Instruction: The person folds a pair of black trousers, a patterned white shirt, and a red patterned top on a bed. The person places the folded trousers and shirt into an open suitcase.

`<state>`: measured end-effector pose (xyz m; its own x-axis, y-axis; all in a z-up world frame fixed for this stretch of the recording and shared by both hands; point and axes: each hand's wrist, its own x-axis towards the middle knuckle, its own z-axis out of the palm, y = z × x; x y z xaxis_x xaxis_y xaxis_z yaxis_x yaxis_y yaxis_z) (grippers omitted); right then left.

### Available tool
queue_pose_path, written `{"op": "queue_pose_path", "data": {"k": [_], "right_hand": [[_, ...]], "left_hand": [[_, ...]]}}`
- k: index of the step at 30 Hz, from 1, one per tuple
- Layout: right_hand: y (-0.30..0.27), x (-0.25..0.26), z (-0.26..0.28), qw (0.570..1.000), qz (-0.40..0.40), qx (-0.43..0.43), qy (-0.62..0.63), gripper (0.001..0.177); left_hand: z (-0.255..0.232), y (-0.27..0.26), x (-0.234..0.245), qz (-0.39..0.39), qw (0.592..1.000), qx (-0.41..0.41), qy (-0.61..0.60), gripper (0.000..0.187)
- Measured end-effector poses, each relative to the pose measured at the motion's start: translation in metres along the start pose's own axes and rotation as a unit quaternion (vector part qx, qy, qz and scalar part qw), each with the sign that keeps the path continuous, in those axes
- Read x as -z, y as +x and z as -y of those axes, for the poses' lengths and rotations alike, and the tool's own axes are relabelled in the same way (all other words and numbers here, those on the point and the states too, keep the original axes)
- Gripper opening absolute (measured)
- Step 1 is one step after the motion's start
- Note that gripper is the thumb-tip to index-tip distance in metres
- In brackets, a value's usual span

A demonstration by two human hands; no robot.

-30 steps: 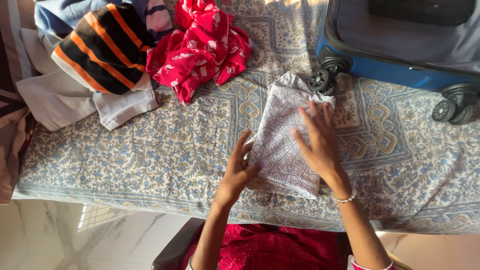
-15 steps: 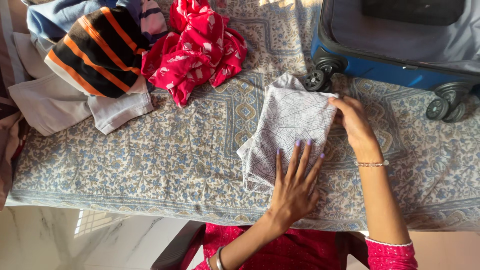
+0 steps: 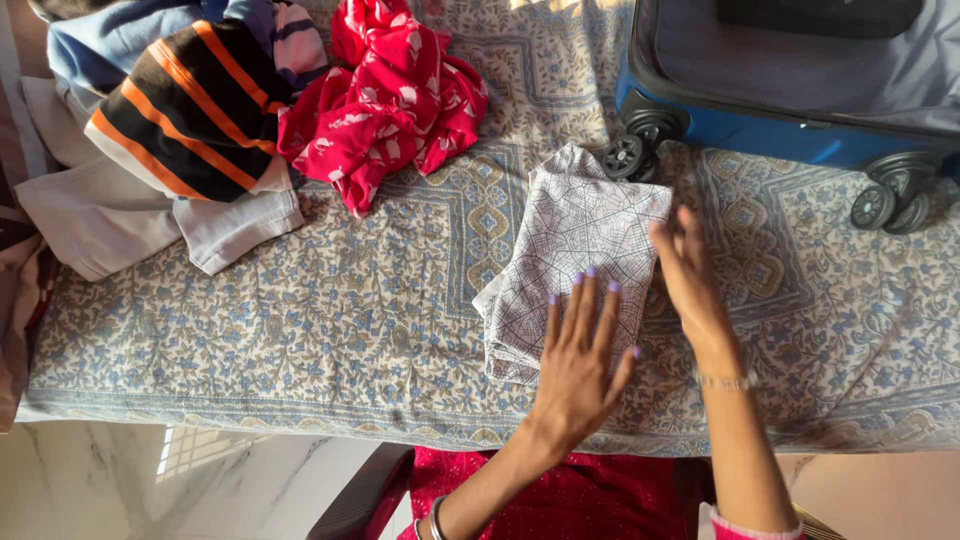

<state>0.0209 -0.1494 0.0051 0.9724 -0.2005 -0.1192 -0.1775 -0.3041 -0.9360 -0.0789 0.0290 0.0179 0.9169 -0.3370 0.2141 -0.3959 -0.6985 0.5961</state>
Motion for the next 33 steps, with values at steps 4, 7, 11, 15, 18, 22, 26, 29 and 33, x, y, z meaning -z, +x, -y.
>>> {"op": "queue_pose_path", "data": {"k": [4, 7, 11, 15, 18, 22, 26, 29, 33], "right_hand": [[-0.034, 0.001, -0.002, 0.992, 0.079, -0.031, 0.096, 0.084], [-0.026, -0.004, -0.003, 0.978, 0.127, -0.056, 0.154, 0.077], [-0.031, -0.023, 0.009, 0.957, 0.131, -0.095, 0.242, 0.073], [-0.039, -0.036, 0.032, 0.947, 0.128, -0.105, 0.276, 0.077], [-0.038, -0.031, 0.066, 0.952, 0.116, -0.014, 0.283, 0.073], [-0.045, -0.015, 0.129, 0.936, 0.079, 0.344, 0.007, 0.064], [-0.055, -0.021, 0.152, 0.87, 0.115, 0.409, -0.251, 0.045], [-0.063, -0.053, 0.125, 0.748, 0.09, 0.532, -0.387, 0.057], [-0.088, -0.08, 0.09, 0.725, 0.16, 0.495, -0.451, 0.072]], "left_hand": [[0.019, 0.012, 0.013, -0.039, 0.991, 0.043, 0.119, 0.069], [0.026, 0.011, 0.016, -0.065, 0.993, 0.031, 0.089, 0.068], [0.028, 0.003, 0.019, -0.096, 0.994, 0.025, 0.051, 0.067], [0.023, 0.003, 0.025, -0.102, 0.994, 0.028, 0.022, 0.065], [0.018, 0.015, 0.045, -0.106, 0.989, 0.016, -0.099, 0.065], [0.033, 0.047, 0.096, -0.047, 0.861, 0.021, -0.506, 0.082], [0.081, 0.062, 0.132, -0.035, 0.644, 0.134, -0.752, 0.087], [0.125, 0.044, 0.124, -0.074, 0.643, 0.288, -0.706, 0.087], [0.16, -0.001, 0.084, -0.071, 0.654, 0.422, -0.624, 0.085]]}}
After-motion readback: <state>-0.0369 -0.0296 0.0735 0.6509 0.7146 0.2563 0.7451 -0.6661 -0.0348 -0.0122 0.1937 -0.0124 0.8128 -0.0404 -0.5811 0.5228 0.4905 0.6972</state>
